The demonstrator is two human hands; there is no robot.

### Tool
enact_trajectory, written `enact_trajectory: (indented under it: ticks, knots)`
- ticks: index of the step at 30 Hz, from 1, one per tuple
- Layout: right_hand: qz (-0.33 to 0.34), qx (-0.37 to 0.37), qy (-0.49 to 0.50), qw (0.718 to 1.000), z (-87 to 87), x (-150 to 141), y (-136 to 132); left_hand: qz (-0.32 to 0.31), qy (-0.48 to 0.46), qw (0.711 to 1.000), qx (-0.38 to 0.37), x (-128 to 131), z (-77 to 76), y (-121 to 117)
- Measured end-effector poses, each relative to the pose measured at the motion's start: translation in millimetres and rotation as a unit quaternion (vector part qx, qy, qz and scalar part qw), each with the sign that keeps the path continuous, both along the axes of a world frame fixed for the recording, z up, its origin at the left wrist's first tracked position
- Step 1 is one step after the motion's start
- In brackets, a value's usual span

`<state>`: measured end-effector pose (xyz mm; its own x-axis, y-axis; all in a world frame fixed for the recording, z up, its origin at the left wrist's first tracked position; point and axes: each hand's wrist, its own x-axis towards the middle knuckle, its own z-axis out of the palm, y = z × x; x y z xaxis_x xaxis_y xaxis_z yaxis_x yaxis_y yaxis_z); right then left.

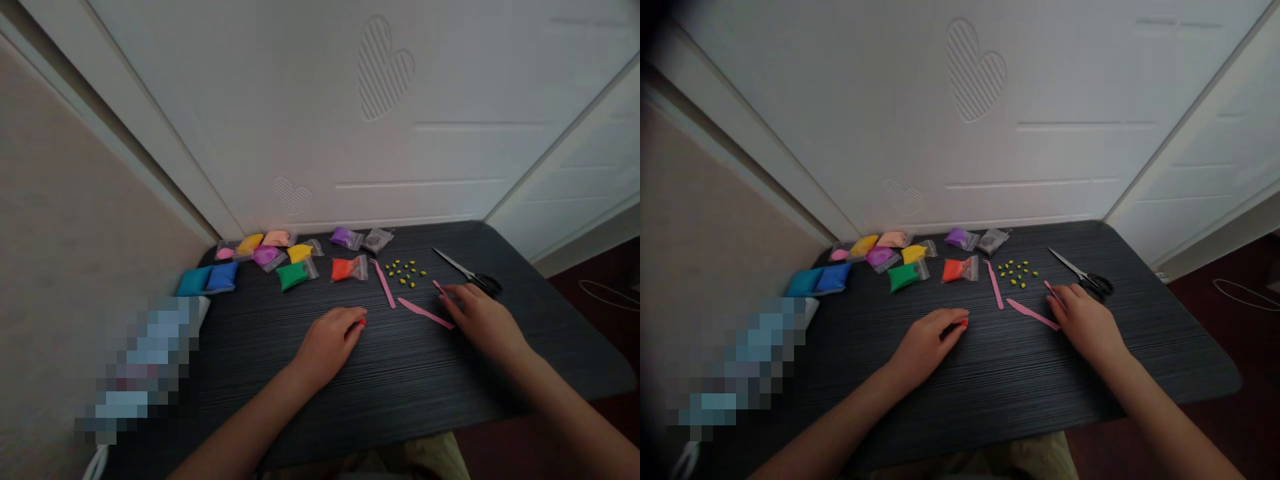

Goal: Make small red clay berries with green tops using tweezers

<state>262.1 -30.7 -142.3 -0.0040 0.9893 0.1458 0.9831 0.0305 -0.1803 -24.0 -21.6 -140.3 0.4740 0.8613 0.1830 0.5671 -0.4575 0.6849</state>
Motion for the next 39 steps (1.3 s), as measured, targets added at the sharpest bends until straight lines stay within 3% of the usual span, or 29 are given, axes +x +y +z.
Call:
enact_trajectory:
  ticks: [3,6,8,14,20,25,31,35,39]
  knots:
    - [0.079,0.045,0.029,0.995,12.5,-26.1,0.2,-0.024,0.024,0.998,0.047,-3.8,-15.7,1.0]
    - [0.223,0.023,0.089,0.971,19.6,-61.6,4.3,-0.023,0.024,0.995,0.089,-5.7,-19.5,9.3]
    - [0.281,0.032,0.103,0.953,18.1,-83.2,10.1,0.001,0.021,0.995,0.098,-8.0,-19.1,14.8]
    - [0.390,0.067,0.121,0.910,-2.2,-111.3,30.0,0.053,-0.038,0.998,-0.011,-18.0,-11.8,19.5]
    - [0.424,0.095,0.176,0.884,-10.5,-106.0,29.8,0.021,-0.092,0.986,-0.136,-16.4,-7.6,18.9]
    - [0.419,0.054,0.191,0.886,-11.2,-101.6,28.1,0.005,-0.093,0.986,-0.135,-19.1,-7.1,18.6]
    - [0.385,-0.030,0.105,0.916,-16.2,-102.2,31.5,0.138,-0.080,0.985,-0.064,-33.2,-9.7,27.4]
    - [0.405,-0.030,0.065,0.912,-13.2,-99.1,25.6,0.216,-0.083,0.970,-0.071,-37.4,-13.0,32.6]
    - [0.442,-0.047,0.047,0.895,-11.1,-95.3,17.1,0.229,-0.095,0.966,-0.066,-37.3,-14.2,34.0]
